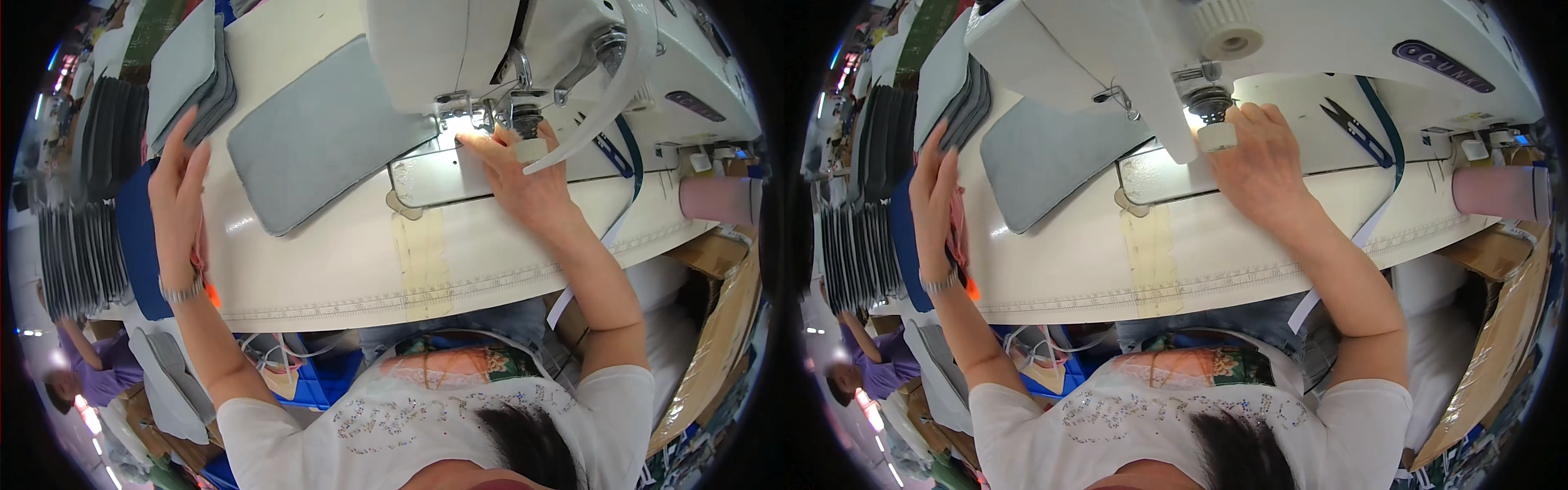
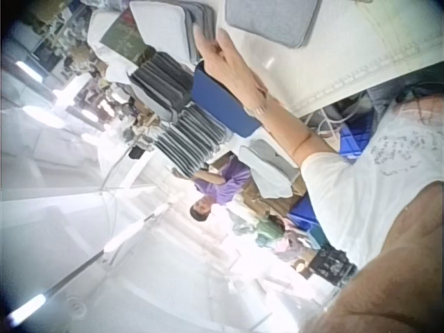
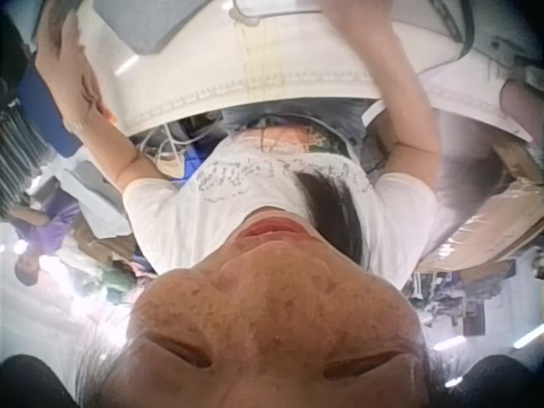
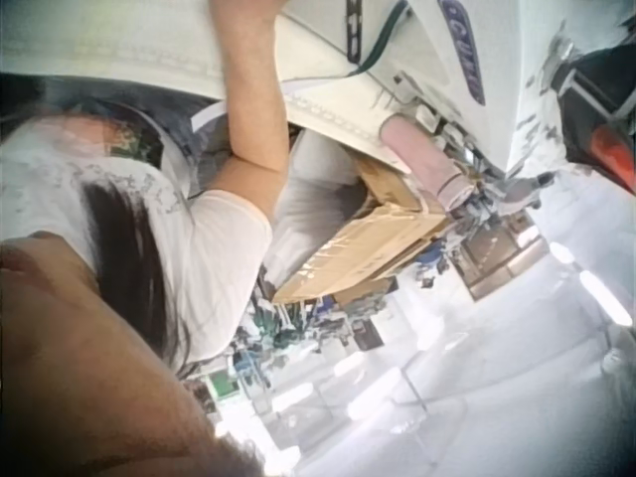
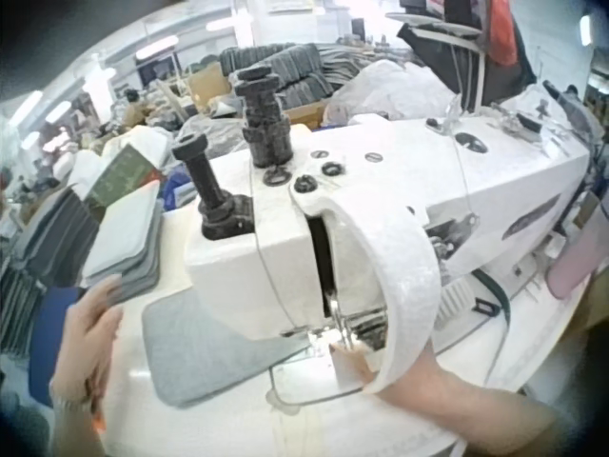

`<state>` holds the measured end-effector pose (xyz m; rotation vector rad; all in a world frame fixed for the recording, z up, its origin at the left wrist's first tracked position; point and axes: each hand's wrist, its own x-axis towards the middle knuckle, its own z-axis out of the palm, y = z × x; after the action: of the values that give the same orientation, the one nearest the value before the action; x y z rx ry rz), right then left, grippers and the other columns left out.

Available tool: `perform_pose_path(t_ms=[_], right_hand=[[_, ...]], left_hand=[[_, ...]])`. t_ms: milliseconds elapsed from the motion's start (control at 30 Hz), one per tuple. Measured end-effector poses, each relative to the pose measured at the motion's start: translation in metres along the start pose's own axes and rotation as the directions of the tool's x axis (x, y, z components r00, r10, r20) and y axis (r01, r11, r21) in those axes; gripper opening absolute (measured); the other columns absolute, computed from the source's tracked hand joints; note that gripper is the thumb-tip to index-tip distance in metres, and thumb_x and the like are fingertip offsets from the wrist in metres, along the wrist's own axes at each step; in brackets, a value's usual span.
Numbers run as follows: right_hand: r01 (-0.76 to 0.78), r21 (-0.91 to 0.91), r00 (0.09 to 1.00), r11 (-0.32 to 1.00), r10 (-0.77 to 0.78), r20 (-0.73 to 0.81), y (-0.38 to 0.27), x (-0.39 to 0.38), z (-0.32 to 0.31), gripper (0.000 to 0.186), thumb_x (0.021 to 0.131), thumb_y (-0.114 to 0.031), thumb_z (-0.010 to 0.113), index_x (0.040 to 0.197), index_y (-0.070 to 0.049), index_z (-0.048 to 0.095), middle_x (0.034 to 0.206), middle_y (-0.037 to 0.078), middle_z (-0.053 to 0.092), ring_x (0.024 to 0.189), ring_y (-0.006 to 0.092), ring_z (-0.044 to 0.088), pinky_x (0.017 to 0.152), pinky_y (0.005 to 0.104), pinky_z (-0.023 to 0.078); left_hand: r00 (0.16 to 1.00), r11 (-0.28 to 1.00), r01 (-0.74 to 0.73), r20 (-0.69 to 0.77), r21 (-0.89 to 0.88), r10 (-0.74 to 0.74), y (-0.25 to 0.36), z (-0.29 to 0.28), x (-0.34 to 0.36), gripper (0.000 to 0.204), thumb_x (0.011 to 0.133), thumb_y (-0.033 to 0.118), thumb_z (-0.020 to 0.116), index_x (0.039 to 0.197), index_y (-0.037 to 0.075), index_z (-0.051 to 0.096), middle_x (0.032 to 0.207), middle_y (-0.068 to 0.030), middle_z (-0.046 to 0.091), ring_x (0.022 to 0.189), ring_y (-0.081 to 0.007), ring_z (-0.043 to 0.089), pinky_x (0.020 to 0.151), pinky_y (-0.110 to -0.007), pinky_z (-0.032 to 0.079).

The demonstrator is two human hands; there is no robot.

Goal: The person is sewing and assembling leather or fabric pouches using an industrial sewing machine and foam inserts.

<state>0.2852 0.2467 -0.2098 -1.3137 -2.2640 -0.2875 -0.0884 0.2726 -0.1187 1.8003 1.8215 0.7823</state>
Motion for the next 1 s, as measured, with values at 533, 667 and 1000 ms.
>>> perform_pose_path(t_ms=[533, 667, 1000], right_hand=[[0.002, 0.009, 1.0, 1.0, -0.002, 0.022, -0.001, -0.004, -0.003, 0.011, 0.071, -0.01, 0.069, 0.08, -0.013, 0.074, 0.093, 0.012, 0.064, 0.085, 0.0238, 0.06, 0.083, 0.0367, 0.044], [-0.038, 0.037, 0.998, 0.999, 0.037, 0.049, -0.004, 0.0, -0.008, 0.011, 0.072, -0.01, 0.069, 0.082, -0.013, 0.074, 0.092, 0.009, 0.064, 0.084, 0.0221, 0.059, 0.082, 0.0357, 0.045], [0.045, 0.211, 0.998, 0.976, -0.054, 0.035, -0.012, 0.002, -0.009, 0.025, 0.075, -0.01, 0.069, 0.098, -0.021, 0.071, 0.066, -0.001, 0.061, 0.066, 0.0215, 0.057, 0.078, 0.0352, 0.044]], left_hand=[[0.849, 0.944, 0.154, 0.528, -0.292, 0.025, -0.004, 0.028, 0.018, 0.076, 0.076, -0.002, 0.071, 0.146, 0.007, 0.04, 0.072, 0.0058, 0.047, 0.067, -0.0028, 0.044, 0.066, -0.017, 0.037], [0.858, 0.95, 0.144, 0.513, -0.277, 0.02, -0.006, 0.024, 0.017, 0.075, 0.076, -0.002, 0.071, 0.144, 0.006, 0.041, 0.072, 0.0051, 0.048, 0.066, -0.0032, 0.046, 0.065, -0.017, 0.038], [0.825, 0.805, 0.312, 0.564, -0.505, 0.034, 0.005, 0.03, -0.031, 0.097, 0.069, -0.008, 0.074, 0.152, 0.01, 0.026, 0.07, 0.0053, 0.044, 0.063, -0.0033, 0.046, 0.062, -0.017, 0.041]])
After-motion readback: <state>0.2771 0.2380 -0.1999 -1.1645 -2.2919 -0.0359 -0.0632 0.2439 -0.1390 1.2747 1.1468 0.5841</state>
